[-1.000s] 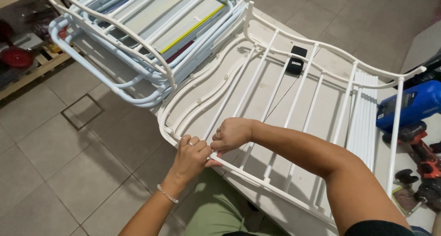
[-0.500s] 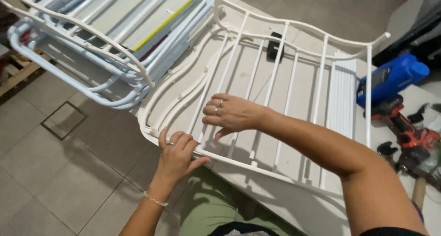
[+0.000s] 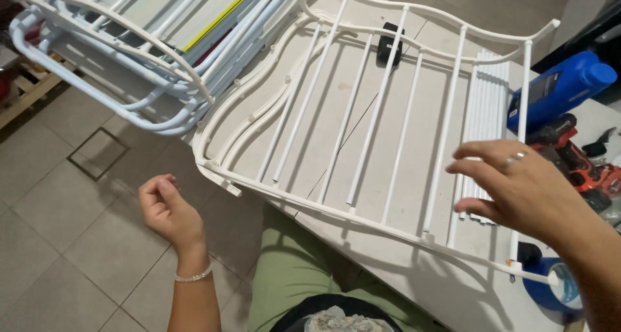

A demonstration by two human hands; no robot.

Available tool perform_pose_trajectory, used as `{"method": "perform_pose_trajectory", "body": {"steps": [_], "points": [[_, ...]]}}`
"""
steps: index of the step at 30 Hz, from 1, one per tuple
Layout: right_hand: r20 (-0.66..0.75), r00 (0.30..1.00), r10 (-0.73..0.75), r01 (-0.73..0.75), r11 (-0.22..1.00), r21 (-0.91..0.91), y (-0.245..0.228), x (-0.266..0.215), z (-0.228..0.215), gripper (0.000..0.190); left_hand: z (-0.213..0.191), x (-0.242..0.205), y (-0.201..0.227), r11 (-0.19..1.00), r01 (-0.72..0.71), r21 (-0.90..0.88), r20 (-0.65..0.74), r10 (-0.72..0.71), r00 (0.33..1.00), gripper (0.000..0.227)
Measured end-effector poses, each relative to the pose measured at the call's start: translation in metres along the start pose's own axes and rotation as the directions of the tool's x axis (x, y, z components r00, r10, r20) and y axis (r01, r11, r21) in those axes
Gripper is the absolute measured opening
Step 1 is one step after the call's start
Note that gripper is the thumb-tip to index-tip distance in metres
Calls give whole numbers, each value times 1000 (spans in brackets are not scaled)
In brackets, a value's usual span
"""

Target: The person assembles a white metal rack by inserting white plastic rods into the frame slots. They align the rods and push them into place, then lift and reposition the frame to continue the assembly.

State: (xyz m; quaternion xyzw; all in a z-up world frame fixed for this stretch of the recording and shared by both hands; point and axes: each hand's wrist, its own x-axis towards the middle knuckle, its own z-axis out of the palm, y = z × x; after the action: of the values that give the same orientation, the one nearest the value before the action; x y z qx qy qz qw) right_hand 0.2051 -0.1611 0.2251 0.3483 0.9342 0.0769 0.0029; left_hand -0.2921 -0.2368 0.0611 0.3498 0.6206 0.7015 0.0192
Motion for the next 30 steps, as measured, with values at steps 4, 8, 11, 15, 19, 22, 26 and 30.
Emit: {"method": "perform_pose_trajectory", "body": {"steps": [4,8,11,15,19,22,26,30], "points": [[-127,988,84,-80,996,36,-1,-60,8,71,-4,-25,-26,996,84,-22,50,-83,995,14],[-230,920,317,-283,944,168,-19,-100,13,68,-4,-47,-27,994,108,21,129,-110,986,13],[-274,851,448,-403,892,205,-26,-127,31,67,0,-58,-10,996,-39,86,217,19,976,16],[-202,736,646,-639,762,107,-33,-163,59,67,12,-63,8,904,-416,101,371,354,859,13],[-174,618,767,-737,642,211,-48,-165,63,62,31,-62,39,794,-604,72,495,497,713,13],[-68,450,890,-838,448,311,-52,-164,66,48,45,-60,50,718,-662,216,662,390,640,15],[332,160,930,-928,26,372,-57,-166,74,55,59,-54,55,576,-603,552,784,-113,610,49],[386,445,808,-591,-59,805,-60,-195,111,65,61,-53,22,565,-615,549,789,-109,604,31]]}}
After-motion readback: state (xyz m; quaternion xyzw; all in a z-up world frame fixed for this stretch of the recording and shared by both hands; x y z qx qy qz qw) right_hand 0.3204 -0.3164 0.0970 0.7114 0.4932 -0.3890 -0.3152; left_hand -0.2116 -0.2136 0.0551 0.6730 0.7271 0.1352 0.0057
